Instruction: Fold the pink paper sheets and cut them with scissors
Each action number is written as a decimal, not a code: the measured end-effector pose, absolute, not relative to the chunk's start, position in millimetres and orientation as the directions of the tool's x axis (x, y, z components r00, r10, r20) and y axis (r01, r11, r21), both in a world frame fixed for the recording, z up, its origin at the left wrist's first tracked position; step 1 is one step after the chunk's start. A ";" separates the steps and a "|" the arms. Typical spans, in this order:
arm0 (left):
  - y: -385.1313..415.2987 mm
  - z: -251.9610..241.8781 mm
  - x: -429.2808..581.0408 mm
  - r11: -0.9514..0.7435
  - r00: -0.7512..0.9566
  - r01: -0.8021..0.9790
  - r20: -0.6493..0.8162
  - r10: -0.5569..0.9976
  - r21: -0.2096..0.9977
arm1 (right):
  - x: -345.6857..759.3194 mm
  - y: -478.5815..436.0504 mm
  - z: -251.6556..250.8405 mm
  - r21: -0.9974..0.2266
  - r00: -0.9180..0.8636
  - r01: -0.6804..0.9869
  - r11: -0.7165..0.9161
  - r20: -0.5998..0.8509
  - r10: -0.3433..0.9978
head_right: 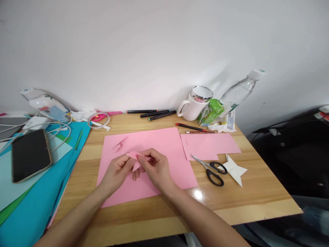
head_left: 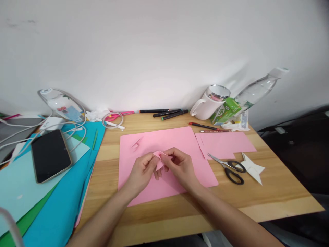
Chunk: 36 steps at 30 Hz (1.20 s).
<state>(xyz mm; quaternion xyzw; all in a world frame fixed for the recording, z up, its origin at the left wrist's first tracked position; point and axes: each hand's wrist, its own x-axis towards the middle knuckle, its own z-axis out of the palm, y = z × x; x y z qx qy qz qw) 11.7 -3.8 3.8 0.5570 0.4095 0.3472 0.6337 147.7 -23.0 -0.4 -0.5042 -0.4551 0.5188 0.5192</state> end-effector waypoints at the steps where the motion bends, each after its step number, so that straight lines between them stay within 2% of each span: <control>1: -3.8 3.3 12.1 0.153 0.417 0.009 -0.143 0.898 0.988 | 148.3 -22.4 -0.9 -0.996 0.057 -0.076 -0.054 -0.058 0.997; 8: -0.6 3.5 10.9 0.333 0.491 -0.105 -0.242 0.837 0.937 | 154.0 -19.3 -5.6 -0.992 0.216 -0.113 -0.046 -0.070 0.974; 11: 0.2 4.1 10.8 0.427 0.495 -0.177 -0.295 0.817 0.887 | 153.3 -19.7 -8.4 -0.986 0.205 -0.143 -0.083 -0.111 0.972; 15: 1.4 3.8 11.2 0.491 0.455 -0.284 -0.335 0.825 0.824 | 151.7 -21.0 -13.4 -0.999 0.220 0.000 0.050 0.049 0.974; 18: 2.0 3.2 10.9 0.481 0.401 -0.292 -0.351 0.846 0.827 | 151.8 -21.3 -16.0 -0.972 0.195 0.165 0.165 0.196 0.961; 21: 1.5 3.1 11.1 0.442 0.344 -0.297 -0.337 0.876 0.846 | 151.5 -21.7 -16.5 -0.941 0.165 0.249 0.228 0.273 0.948; 25: -0.4 5.6 13.1 0.350 0.262 -0.231 -0.289 0.921 0.908 | 150.1 -23.4 -14.8 -0.972 0.143 0.155 0.177 0.199 0.970; 28: -2.3 7.6 14.4 0.339 0.291 -0.189 -0.277 0.916 0.922 | 150.6 -23.8 -13.1 -0.992 0.158 0.056 0.112 0.120 0.980; 31: -4.0 6.2 15.0 0.324 0.303 -0.182 -0.261 0.917 0.928 | 152.2 -22.6 -12.4 -0.993 0.179 0.038 0.110 0.115 0.977; 36: -5.1 -0.2 14.8 0.195 0.248 -0.167 -0.150 0.957 0.966 | 153.6 -21.2 -12.2 -0.991 0.177 0.042 0.123 0.129 0.976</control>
